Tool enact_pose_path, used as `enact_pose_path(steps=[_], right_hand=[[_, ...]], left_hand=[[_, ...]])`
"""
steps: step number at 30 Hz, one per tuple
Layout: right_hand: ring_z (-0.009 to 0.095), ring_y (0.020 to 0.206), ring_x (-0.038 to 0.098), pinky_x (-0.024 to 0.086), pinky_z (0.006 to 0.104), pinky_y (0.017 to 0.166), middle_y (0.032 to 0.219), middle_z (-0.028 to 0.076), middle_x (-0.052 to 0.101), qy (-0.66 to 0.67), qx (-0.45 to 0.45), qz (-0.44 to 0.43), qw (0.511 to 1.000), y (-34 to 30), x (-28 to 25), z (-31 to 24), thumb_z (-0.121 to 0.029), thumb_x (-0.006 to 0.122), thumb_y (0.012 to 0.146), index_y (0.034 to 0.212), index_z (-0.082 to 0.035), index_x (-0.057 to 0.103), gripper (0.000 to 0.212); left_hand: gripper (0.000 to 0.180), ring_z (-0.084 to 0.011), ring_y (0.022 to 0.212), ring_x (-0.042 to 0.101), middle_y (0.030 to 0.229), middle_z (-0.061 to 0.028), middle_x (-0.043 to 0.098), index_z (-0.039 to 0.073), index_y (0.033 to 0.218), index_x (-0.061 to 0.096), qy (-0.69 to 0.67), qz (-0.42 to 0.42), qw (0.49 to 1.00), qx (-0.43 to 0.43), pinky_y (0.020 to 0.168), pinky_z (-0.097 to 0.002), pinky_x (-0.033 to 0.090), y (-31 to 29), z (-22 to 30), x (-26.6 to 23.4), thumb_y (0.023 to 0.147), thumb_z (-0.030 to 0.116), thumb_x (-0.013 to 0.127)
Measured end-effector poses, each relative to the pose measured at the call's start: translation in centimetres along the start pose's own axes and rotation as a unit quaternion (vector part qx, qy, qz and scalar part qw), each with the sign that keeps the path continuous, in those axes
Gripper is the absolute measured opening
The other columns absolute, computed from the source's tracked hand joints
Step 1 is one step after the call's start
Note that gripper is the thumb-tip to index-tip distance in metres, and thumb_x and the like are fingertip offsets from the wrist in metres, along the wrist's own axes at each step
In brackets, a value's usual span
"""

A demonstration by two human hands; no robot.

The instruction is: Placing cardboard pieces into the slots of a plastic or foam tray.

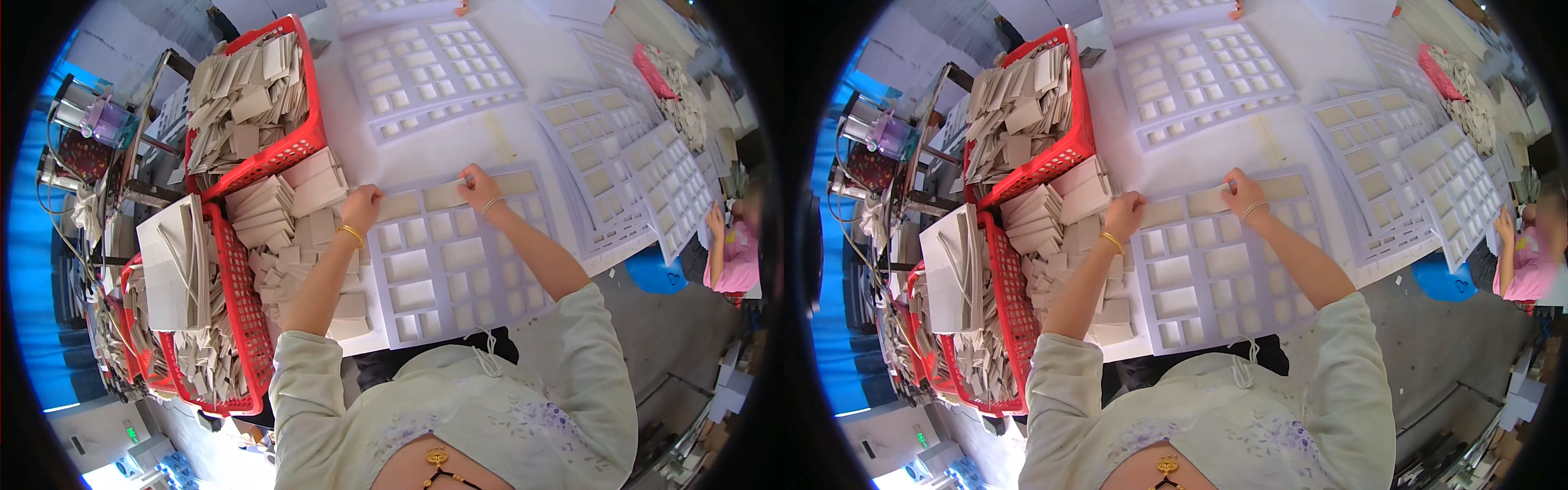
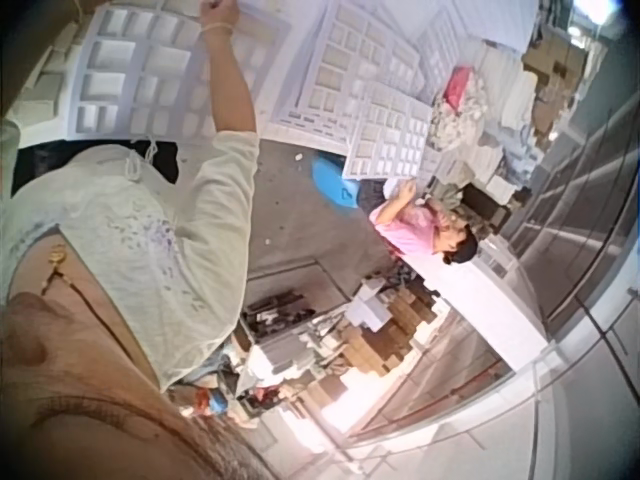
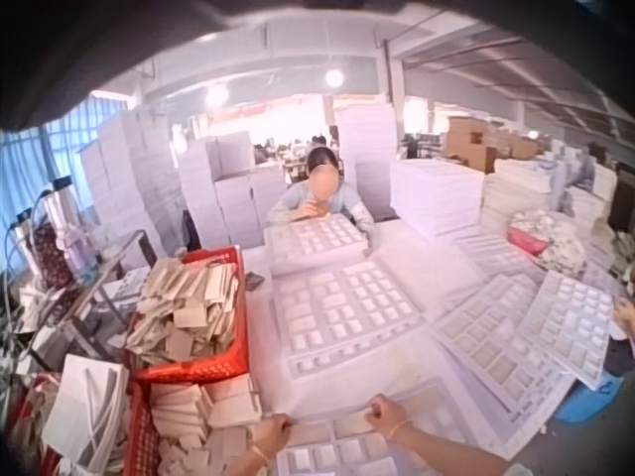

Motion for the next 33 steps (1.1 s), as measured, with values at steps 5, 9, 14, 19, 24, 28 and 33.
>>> enact_pose_path(steps=[5, 9, 14, 19, 24, 28, 33], right_hand=[[0.023, 0.065, 0.06, 0.049, 0.0355, 0.064, 0.069, 0.008, 0.061, -0.006, -0.019, -0.008, 1.0, -0.2, -0.1, 0.5, -0.017, 0.068, 0.075, 0.094, -0.01, 0.057, 0.023], [0.026, 0.072, 0.06, 0.049, 0.0376, 0.068, 0.074, 0.008, 0.06, -0.035, -0.052, -0.001, 0.998, -0.9, 0.1, 0.3, -0.015, 0.065, 0.074, 0.094, -0.01, 0.057, 0.022], [0.031, 0.085, 0.059, 0.05, 0.0419, 0.074, 0.084, 0.009, 0.058, -0.125, -0.125, -0.013, 0.984, -1.4, -0.1, -1.9, -0.007, 0.059, 0.072, 0.09, -0.01, 0.06, 0.018], [0.031, 0.088, 0.06, 0.05, 0.0421, 0.074, 0.093, 0.01, 0.06, -0.309, -0.286, -0.099, 0.902, -1.6, 1.1, -3.0, -0.006, 0.059, 0.073, 0.085, -0.011, 0.064, 0.014], [0.031, 0.09, 0.061, 0.051, 0.0418, 0.077, 0.097, 0.009, 0.061, -0.384, -0.218, -0.118, 0.889, -3.6, 2.4, -5.1, -0.008, 0.056, 0.076, 0.09, -0.012, 0.067, 0.018], [0.031, 0.093, 0.061, 0.05, 0.0418, 0.079, 0.102, 0.009, 0.061, -0.412, -0.208, -0.138, 0.876, -3.6, 1.6, -3.9, -0.004, 0.056, 0.075, 0.093, -0.012, 0.068, 0.023], [0.032, 0.095, 0.06, 0.051, 0.0415, 0.08, 0.11, 0.009, 0.058, -0.423, -0.22, -0.165, 0.864, -3.5, 1.5, -3.8, -0.003, 0.058, 0.076, 0.095, -0.011, 0.066, 0.023]], left_hand=[[0.008, -0.0337, 0.084, 0.062, 0.09, -0.0138, 0.062, 0.006, 0.085, 0.063, 0.009, -0.01, 1.0, 0.003, 0.073, -0.0423, 0.05, -0.3, 1.0, -0.2, 0.078, 0.007, 0.058], [0.012, -0.0349, 0.084, 0.061, 0.097, -0.012, 0.058, 0.008, 0.089, 0.061, 0.01, 0.017, 0.999, -0.025, 0.073, -0.0433, 0.05, -1.3, 3.1, -0.1, 0.078, 0.006, 0.056], [0.018, -0.0286, 0.099, 0.058, 0.102, -0.009, 0.059, 0.011, 0.093, 0.063, 0.097, -0.022, 0.994, 0.049, 0.076, -0.0407, 0.052, -3.2, 4.7, -0.7, 0.076, 0.005, 0.057], [0.022, -0.0297, 0.094, 0.06, 0.104, -0.0097, 0.061, 0.01, 0.093, 0.064, 0.163, -0.034, 0.972, 0.168, 0.081, -0.041, 0.05, -3.7, 4.9, 1.2, 0.075, 0.003, 0.055], [0.03, -0.0303, 0.103, 0.058, 0.122, -0.0129, 0.055, 0.007, 0.106, 0.061, 0.175, -0.087, 0.977, 0.085, 0.085, -0.0399, 0.049, -5.8, 6.1, 0.2, 0.077, 0.005, 0.056], [0.035, -0.0307, 0.104, 0.057, 0.132, -0.0129, 0.048, 0.008, 0.112, 0.058, 0.103, 0.116, 0.973, 0.169, 0.086, -0.0409, 0.048, -11.5, 7.9, -0.9, 0.076, 0.008, 0.061], [0.031, -0.0293, 0.097, 0.057, 0.105, -0.0085, 0.059, 0.01, 0.102, 0.06, -0.009, 0.247, 0.96, 0.128, 0.083, -0.0406, 0.046, -21.5, 9.4, -12.2, 0.072, 0.005, 0.066]])
Point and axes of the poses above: each hand's wrist, its own y-axis towards the middle knuckle, its own x-axis out of the palm, z = x × y, the point moved 1 cm from there along y, towards the middle knuckle
